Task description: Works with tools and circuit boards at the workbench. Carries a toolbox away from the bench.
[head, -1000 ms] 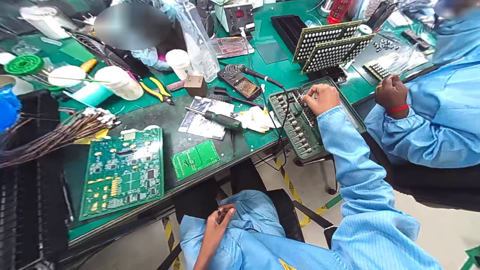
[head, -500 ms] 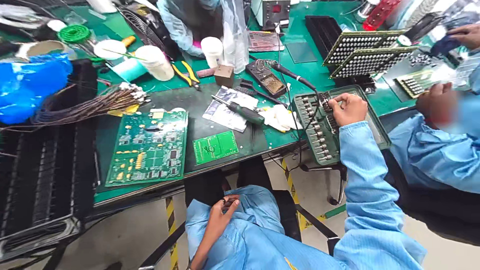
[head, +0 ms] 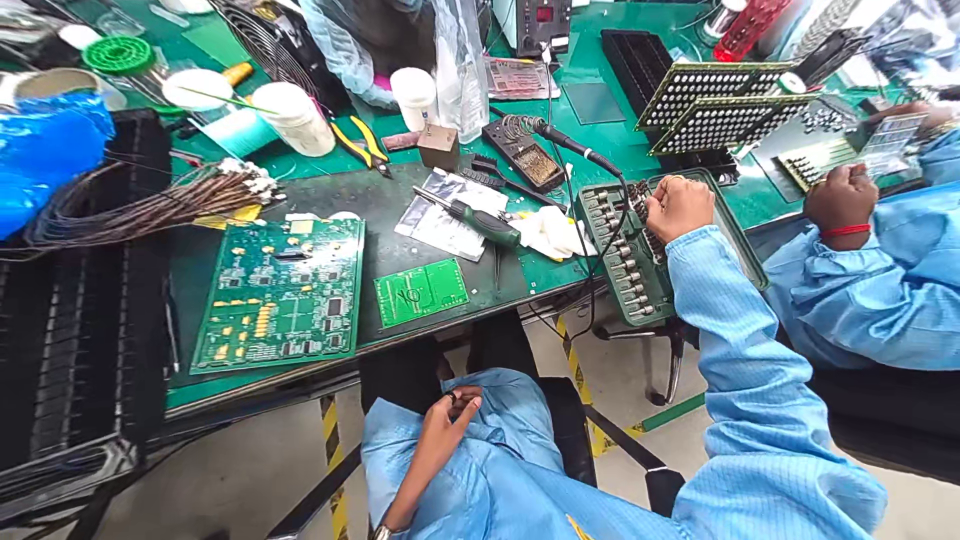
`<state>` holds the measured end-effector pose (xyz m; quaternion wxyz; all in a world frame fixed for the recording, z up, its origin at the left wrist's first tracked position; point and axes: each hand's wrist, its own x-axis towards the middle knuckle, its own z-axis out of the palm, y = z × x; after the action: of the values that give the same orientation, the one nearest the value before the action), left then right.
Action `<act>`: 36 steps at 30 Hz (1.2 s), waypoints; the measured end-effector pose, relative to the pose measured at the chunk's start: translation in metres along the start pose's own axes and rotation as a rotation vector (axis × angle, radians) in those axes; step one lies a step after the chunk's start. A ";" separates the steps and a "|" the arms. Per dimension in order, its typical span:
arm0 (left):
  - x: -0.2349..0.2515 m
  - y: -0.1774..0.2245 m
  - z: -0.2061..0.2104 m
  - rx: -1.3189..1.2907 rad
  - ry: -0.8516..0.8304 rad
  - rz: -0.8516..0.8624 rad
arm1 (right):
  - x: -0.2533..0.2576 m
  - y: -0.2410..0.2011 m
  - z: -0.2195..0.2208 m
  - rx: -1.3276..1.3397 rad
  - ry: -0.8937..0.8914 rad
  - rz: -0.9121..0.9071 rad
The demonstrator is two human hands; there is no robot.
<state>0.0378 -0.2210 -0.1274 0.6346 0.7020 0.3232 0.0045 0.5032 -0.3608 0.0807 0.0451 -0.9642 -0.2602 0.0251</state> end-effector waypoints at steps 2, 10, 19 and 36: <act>0.001 -0.002 0.000 0.003 -0.009 -0.012 | 0.002 0.000 -0.003 0.004 -0.030 -0.001; 0.003 -0.006 0.003 0.035 -0.067 -0.016 | 0.010 0.012 -0.014 0.071 -0.020 -0.013; 0.004 -0.009 -0.001 0.081 -0.071 -0.038 | 0.015 0.018 -0.005 0.187 -0.050 -0.012; 0.008 -0.019 -0.004 0.106 -0.092 -0.065 | -0.088 -0.126 -0.010 0.285 0.341 -0.697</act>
<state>0.0339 -0.2144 -0.1465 0.6107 0.7231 0.3161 -0.0654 0.3650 -0.2971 0.1055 0.2263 -0.7927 -0.5540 -0.1164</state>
